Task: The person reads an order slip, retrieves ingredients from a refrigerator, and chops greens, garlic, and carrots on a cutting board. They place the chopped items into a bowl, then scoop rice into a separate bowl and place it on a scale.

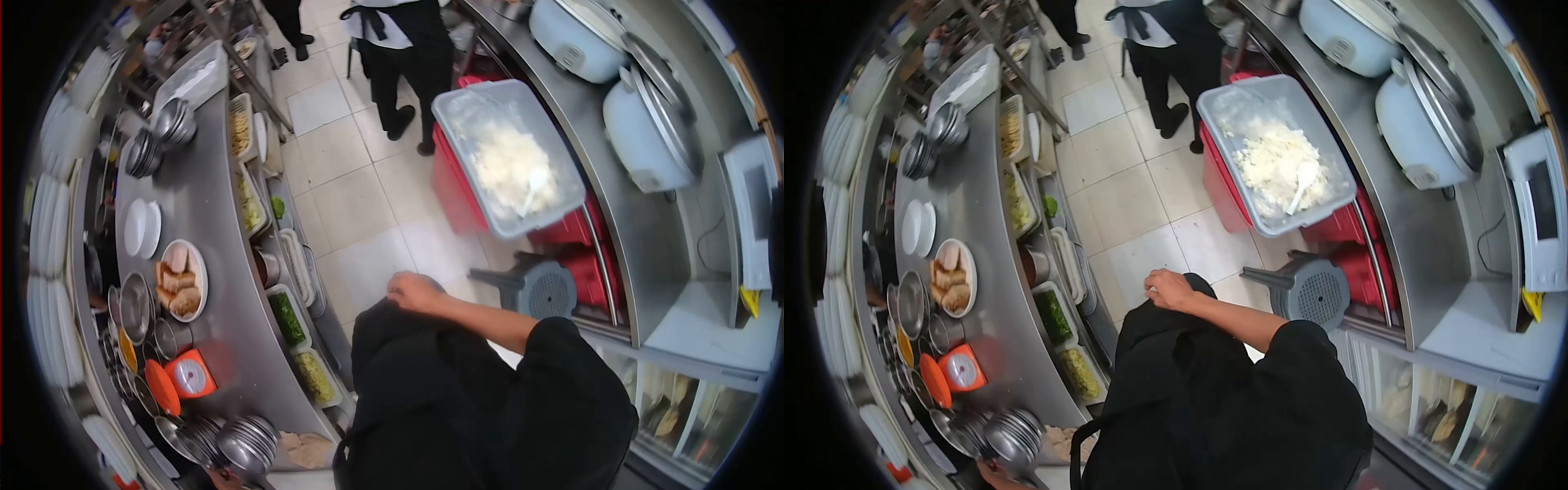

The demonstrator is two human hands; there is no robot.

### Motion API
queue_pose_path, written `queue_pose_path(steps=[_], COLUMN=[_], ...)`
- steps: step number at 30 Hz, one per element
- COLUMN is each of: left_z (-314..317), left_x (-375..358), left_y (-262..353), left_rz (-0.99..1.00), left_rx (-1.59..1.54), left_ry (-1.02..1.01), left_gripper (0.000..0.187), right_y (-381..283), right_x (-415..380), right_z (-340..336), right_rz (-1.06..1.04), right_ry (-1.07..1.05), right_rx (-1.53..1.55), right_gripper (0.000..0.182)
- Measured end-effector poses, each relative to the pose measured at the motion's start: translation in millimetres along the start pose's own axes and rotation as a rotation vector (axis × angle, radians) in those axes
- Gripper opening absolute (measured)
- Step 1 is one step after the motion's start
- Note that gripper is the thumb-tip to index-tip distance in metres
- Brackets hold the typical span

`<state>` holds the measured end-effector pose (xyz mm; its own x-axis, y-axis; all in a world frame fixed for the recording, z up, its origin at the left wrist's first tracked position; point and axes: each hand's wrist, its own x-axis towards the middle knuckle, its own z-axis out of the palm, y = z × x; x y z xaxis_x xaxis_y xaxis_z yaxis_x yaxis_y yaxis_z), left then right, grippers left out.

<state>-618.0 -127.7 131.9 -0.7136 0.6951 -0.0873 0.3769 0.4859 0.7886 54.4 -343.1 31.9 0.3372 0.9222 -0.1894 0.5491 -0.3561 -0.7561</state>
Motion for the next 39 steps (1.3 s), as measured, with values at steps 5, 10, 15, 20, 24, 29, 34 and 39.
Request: queue_pose_path(steps=[5,10,15,20,24,29,34,39], left_z=[78.2,134.6,146.5,132.4,110.8,75.7,6.2,-84.1], left_x=[-65.8,-93.8,-96.5,-91.0,-88.2,-82.9,-62.1,-1.8], left_y=[14.3,19.8,21.4,32.4,39.2,47.1,55.5,62.8], left_rz=[0.074,0.093,0.118,0.167,0.195,0.237,0.328,0.785], left_rx=[0.007,-0.001,0.012,0.04,0.073,0.148,0.239,0.568], left_ry=[-0.174,-0.295,-0.331,-0.293,-0.222,-0.132,-0.03,-0.09], left_gripper=[0.041,0.04,0.039,0.039,0.038,0.038,0.037,0.04], right_y=[62.3,101.9,138.5,203.3,266.3,303.0,346.0,451.4], right_x=[-34.3,-76.0,-105.6,-107.9,-101.4,-95.2,-87.8,-129.2], right_z=[-12.4,-37.5,-79.7,-129.5,-180.5,-260.2,-301.9,-273.6], right_rz=[0.307,0.49,0.711,0.707,0.668,0.617,0.567,0.451], right_ry=[0.123,0.348,0.52,0.621,0.632,0.587,0.561,0.469], right_rx=[0.028,0.01,-0.069,-0.205,-0.253,-0.346,-0.424,-0.743], right_gripper=[0.017,0.02,0.017,0.016,0.017,0.018,0.019,0.028])
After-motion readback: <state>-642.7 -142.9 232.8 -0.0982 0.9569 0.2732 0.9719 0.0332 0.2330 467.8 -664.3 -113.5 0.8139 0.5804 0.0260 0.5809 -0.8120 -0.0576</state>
